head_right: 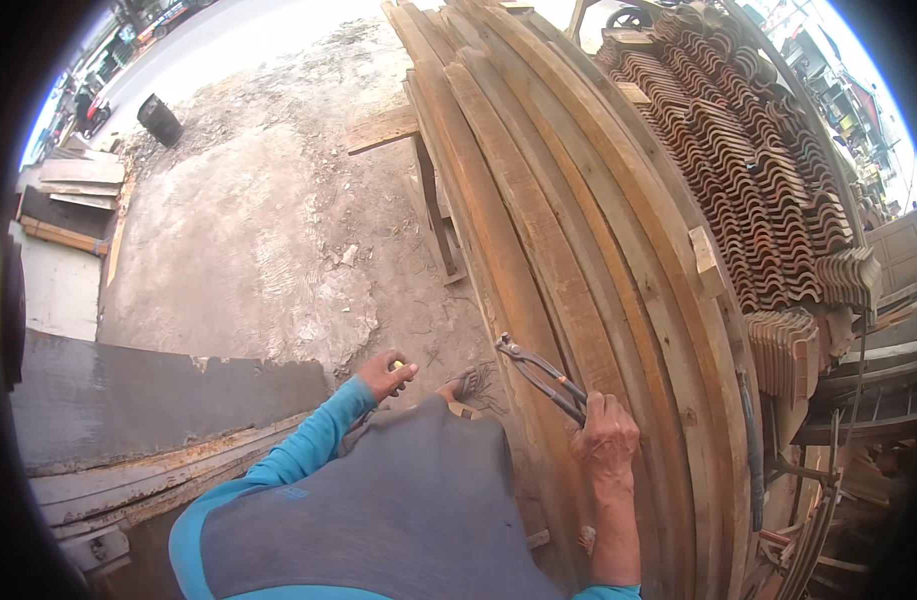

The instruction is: The person uses a hammer and pliers to remove nails from wooden beams and then moves one of the beams.

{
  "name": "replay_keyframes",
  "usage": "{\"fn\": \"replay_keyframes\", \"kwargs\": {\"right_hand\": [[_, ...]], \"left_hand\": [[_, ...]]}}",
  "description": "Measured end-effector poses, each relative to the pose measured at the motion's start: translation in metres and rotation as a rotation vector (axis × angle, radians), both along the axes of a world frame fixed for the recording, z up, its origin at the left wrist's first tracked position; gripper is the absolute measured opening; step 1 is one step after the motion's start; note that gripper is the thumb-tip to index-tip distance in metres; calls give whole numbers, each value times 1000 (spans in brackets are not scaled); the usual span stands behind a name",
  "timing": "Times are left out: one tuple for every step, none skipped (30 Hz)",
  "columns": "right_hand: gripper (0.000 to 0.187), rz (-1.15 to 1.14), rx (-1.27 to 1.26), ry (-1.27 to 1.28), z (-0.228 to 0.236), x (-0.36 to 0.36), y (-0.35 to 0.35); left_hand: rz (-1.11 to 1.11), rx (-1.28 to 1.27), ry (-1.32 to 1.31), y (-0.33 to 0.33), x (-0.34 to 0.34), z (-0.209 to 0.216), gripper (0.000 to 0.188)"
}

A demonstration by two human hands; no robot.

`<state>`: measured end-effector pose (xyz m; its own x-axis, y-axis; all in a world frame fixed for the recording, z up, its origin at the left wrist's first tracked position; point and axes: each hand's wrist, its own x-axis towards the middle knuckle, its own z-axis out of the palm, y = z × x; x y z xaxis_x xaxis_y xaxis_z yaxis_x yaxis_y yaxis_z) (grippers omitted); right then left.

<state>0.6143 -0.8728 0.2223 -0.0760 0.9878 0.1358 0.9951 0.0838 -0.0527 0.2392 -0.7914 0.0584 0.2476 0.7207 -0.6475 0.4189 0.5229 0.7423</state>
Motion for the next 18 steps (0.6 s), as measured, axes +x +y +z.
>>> {"fn": "replay_keyframes", "kwargs": {"right_hand": [[40, 24, -37, -19, -1, 0, 6], [40, 26, -38, -13, -3, 1, 12], [40, -114, -105, -27, -6, 2, 19], [40, -255, -168, -51, -5, 5, 26], [40, -182, -96, -48, -4, 6, 30], [40, -178, -93, -48, -5, 6, 35], [41, -204, -127, -18, -6, 5, 39], [41, -229, -161, 12, -7, 3, 43], [42, -318, -219, 25, -7, -2, 46], [42, -326, -216, 24, -4, -2, 53], [43, -319, -163, 54, -1, -2, 60], [43, -314, -109, 85, 0, -2, 66], [43, -336, -105, 81, 1, -5, 70], [43, -348, -50, 145, 3, -9, 78], [44, -363, 5, 208, 5, -12, 85], [44, -391, 25, 197, 7, -14, 93], [46, -420, 59, 159, 9, -17, 102], [49, -451, 91, 119, 11, -21, 110]], "left_hand": [[-31, -31, 35, 18, 5, 2, 49], [-30, -32, 41, 34, 11, 3, 49], [-22, 3, 22, 48, 16, 4, 48], [-16, 40, -6, 63, 21, 4, 48], [-33, 34, -6, 76, 23, 5, 49], [-30, 36, -6, 88, 24, 5, 49], [-7, 46, -15, 98, 27, 6, 49], [16, 57, -22, 107, 30, 5, 49], [13, 54, -23, 114, 30, 4, 49], [0, 47, -48, 121, 30, 3, 49], [-16, 40, -71, 128, 30, 1, 48], [-30, 40, -74, 133, 30, -1, 48], [-47, 22, -69, 139, 31, -4, 47], [-62, 14, -70, 147, 33, -9, 46], [-73, -19, -69, 152, 33, -19, 45], [-104, -5, -82, 160, 38, -21, 45], [-118, -44, -112, 168, 40, -21, 46], [-135, -85, -142, 177, 42, -21, 46]]}}
